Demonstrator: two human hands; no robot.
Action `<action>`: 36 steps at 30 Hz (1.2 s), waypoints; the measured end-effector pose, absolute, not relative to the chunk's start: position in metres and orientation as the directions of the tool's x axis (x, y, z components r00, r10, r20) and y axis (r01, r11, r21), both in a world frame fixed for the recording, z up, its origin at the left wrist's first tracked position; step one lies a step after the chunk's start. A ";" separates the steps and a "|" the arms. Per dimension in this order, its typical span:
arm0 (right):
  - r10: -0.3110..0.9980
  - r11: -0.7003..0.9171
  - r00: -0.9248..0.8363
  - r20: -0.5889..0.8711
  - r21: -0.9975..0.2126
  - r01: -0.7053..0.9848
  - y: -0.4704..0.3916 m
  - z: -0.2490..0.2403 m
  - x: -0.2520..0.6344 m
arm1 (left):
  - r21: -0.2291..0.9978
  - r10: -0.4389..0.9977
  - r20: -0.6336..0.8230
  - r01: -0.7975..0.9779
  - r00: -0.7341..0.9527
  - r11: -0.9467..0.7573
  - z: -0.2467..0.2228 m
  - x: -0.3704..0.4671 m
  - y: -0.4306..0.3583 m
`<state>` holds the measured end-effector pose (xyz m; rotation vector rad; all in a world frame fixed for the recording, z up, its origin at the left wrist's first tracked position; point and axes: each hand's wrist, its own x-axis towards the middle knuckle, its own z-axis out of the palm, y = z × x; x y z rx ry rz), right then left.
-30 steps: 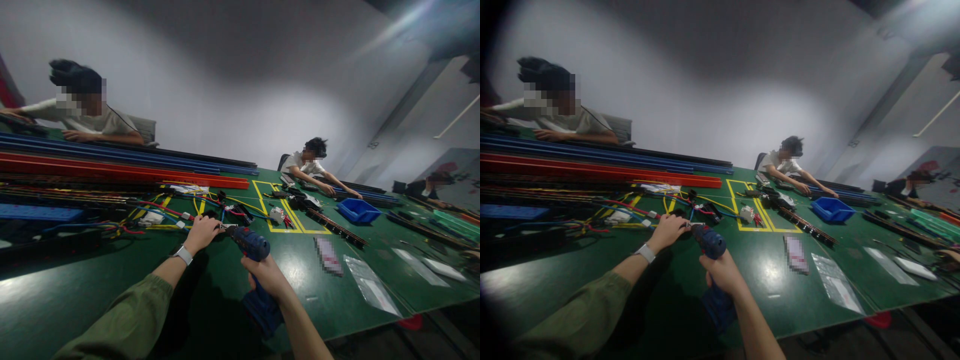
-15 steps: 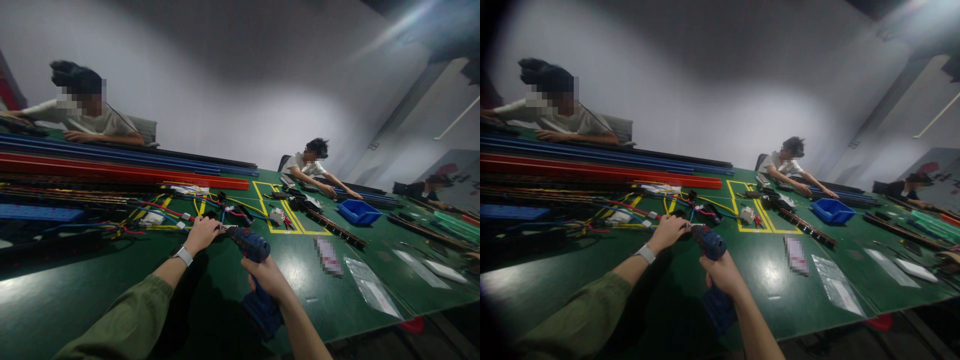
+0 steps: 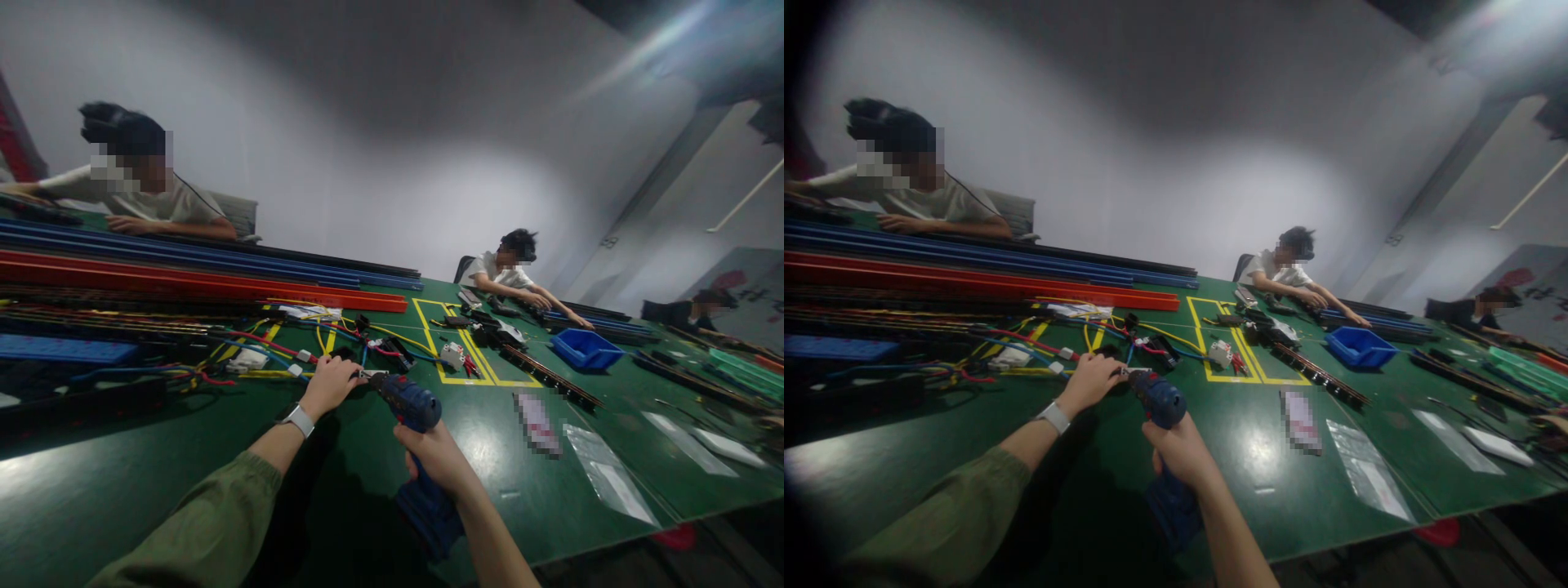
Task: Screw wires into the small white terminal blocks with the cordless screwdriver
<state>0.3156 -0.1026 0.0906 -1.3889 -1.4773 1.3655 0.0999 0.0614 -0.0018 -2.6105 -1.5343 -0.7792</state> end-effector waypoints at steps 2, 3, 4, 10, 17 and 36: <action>0.965 -0.124 -0.195 -0.177 -0.958 0.257 -0.103 0.091 0.315 | 0.230 0.817 0.423 0.825 0.393 -0.516 -0.002 0.100 0.061; 0.965 -0.129 -0.187 -0.182 -0.955 0.265 -0.103 0.092 0.315 | 0.228 0.816 0.423 0.826 0.393 -0.516 -0.002 0.100 0.062; 0.966 -0.134 -0.179 -0.187 -0.952 0.275 -0.104 0.093 0.315 | 0.225 0.815 0.425 0.826 0.394 -0.517 -0.003 0.100 0.062; 0.968 -0.147 -0.157 -0.198 -0.946 0.290 -0.106 0.094 0.313 | 0.216 0.806 0.440 0.825 0.396 -0.523 -0.003 0.100 0.061; 0.965 -0.154 -0.162 -0.205 -0.947 0.282 -0.105 0.094 0.314 | 0.210 0.807 0.435 0.826 0.400 -0.523 0.002 0.100 0.058; 0.967 -0.128 -0.183 -0.177 -0.960 0.248 -0.104 0.090 0.315 | 0.212 0.795 0.457 0.819 0.399 -0.533 -0.001 0.100 0.060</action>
